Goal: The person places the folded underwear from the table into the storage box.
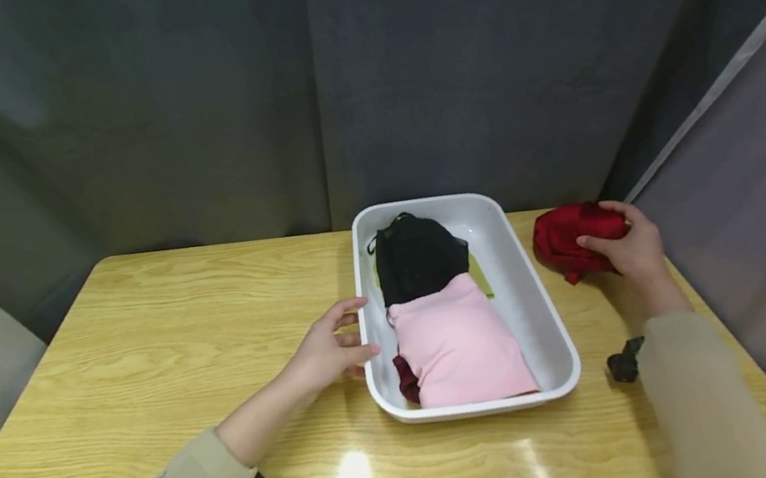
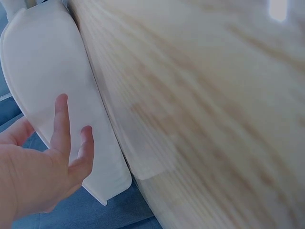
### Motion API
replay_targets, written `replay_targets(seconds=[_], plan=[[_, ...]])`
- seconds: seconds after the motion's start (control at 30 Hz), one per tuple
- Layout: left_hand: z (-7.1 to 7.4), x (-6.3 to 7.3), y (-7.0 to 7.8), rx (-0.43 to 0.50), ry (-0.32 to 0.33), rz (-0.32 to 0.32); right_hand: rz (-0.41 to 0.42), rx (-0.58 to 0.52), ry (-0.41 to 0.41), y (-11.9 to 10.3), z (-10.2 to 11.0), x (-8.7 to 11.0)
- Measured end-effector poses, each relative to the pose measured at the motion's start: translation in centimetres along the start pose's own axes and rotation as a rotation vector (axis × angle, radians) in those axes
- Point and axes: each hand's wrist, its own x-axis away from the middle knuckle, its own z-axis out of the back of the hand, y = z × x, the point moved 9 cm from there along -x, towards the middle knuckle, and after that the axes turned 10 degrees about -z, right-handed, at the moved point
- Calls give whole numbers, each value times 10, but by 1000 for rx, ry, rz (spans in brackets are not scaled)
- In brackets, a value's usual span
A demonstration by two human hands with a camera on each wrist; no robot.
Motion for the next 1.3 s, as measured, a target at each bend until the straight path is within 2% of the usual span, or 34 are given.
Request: replay_targets(seconds=[0.23, 0.6, 0.97, 1.3], plan=[[-3, 0, 1, 6, -3, 1, 48, 34, -15, -21, 9, 18], [-3, -1, 0, -3, -11, 1, 96, -94, -26, -45, 20, 40], [-4, -1, -1, -17, -12, 11, 111, -114, -33, -68, 27, 57], [-1, -2, -3, -32, -3, 10, 145, -127, -34, -99, 32, 74]])
